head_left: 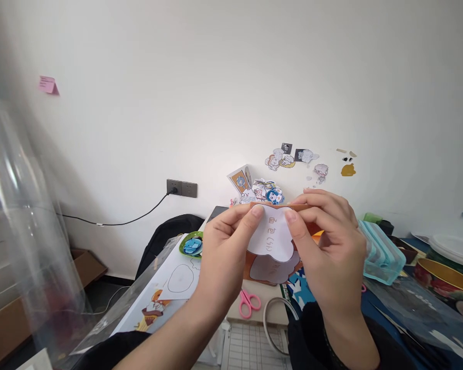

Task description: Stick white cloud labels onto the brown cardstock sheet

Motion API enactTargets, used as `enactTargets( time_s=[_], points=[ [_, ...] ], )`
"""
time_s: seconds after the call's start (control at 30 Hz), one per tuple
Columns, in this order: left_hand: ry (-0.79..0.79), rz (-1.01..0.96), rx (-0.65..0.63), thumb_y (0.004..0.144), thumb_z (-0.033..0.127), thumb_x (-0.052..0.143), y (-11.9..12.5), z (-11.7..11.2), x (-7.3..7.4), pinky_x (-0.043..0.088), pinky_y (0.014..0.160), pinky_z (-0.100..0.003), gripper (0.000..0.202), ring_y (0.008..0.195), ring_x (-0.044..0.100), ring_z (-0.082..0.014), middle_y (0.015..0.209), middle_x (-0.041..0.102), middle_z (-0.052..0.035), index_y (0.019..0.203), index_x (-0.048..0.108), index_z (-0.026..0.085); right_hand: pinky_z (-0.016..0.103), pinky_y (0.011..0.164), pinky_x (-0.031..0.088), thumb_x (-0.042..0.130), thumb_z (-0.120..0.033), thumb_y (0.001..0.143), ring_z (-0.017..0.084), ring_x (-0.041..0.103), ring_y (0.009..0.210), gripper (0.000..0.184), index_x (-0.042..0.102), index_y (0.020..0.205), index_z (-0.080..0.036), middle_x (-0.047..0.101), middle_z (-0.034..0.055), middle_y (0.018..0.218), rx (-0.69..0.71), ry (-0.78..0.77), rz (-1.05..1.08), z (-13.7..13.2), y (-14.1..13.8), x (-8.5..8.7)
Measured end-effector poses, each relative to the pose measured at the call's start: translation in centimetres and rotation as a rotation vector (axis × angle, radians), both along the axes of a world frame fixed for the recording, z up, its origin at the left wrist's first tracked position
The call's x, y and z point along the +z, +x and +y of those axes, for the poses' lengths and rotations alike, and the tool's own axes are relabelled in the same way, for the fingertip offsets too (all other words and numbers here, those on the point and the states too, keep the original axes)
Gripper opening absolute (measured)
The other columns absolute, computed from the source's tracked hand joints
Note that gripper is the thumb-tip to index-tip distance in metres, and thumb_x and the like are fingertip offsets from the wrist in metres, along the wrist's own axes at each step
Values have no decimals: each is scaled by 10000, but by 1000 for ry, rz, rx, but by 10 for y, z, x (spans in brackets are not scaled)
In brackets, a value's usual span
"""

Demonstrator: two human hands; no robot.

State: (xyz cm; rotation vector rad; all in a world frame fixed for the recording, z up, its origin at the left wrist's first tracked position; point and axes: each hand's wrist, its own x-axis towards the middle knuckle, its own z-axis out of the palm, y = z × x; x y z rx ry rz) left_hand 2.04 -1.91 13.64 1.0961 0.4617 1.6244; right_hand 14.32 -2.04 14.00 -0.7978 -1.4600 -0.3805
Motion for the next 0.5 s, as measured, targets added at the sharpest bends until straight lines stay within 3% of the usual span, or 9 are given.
enactTargets(
  time_s=[0.33, 0.5],
  points=[
    [49, 25, 20, 816, 287, 687, 1, -1, -1, 504, 575, -112, 103, 659, 654, -75, 740, 743, 15, 849, 776, 247, 475, 882, 416, 634, -216, 830, 219, 585, 946, 221, 594, 613, -203, 663, 13, 801, -11, -9, 5, -2, -1, 0],
    [42, 44, 26, 809, 300, 688, 0, -3, -1, 506, 535, -138, 101, 608, 634, -82, 740, 744, 9, 821, 772, 243, 491, 891, 409, 628, -254, 835, 246, 555, 1019, 221, 621, 621, -202, 643, 44, 943, -84, -32, -5, -4, 0, 1]
  ],
)
